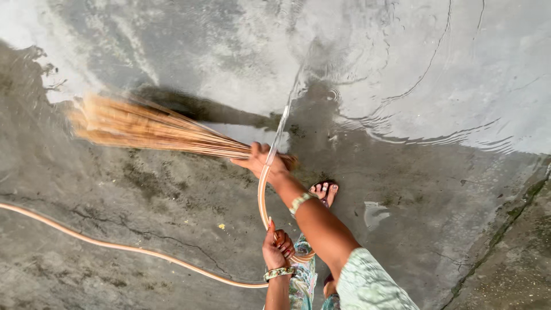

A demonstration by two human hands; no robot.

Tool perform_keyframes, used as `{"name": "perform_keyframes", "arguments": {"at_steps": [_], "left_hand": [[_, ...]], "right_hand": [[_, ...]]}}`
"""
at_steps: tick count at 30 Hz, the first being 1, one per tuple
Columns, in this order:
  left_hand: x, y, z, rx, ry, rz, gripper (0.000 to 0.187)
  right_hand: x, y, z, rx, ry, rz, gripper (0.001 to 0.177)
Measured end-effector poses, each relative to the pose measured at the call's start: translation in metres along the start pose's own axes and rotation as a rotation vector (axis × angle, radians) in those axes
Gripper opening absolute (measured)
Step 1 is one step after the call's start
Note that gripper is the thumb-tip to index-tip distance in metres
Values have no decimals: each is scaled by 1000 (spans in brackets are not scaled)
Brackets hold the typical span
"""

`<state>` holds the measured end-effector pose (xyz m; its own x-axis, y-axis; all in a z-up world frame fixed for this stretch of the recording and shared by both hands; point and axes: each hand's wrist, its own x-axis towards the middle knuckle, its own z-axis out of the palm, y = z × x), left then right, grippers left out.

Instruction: The person sweeps a wet outdoor concrete surface using a broom while holding a water hose to rinse the area.

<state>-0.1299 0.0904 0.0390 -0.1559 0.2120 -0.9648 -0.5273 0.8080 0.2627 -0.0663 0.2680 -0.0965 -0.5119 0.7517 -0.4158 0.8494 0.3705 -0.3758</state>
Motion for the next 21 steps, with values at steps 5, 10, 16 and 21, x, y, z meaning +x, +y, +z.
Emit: {"name": "perform_keyframes", "arguments": {"at_steps": [5,10,16,21], "left_hand": [[11,1,27,63,3,-77,67],[32,11,45,186,-59,-108,65],[47,29,60,229,-166,-126,64],[41,20,71,361,-321,-28,61]], "right_hand": [[45,157,-4,347,-84,407,43],[-110,335,6,933,143,954,46],[-360,460,129,476,381,1222,53],[-539,477,134,119,301,1290,62]]}}
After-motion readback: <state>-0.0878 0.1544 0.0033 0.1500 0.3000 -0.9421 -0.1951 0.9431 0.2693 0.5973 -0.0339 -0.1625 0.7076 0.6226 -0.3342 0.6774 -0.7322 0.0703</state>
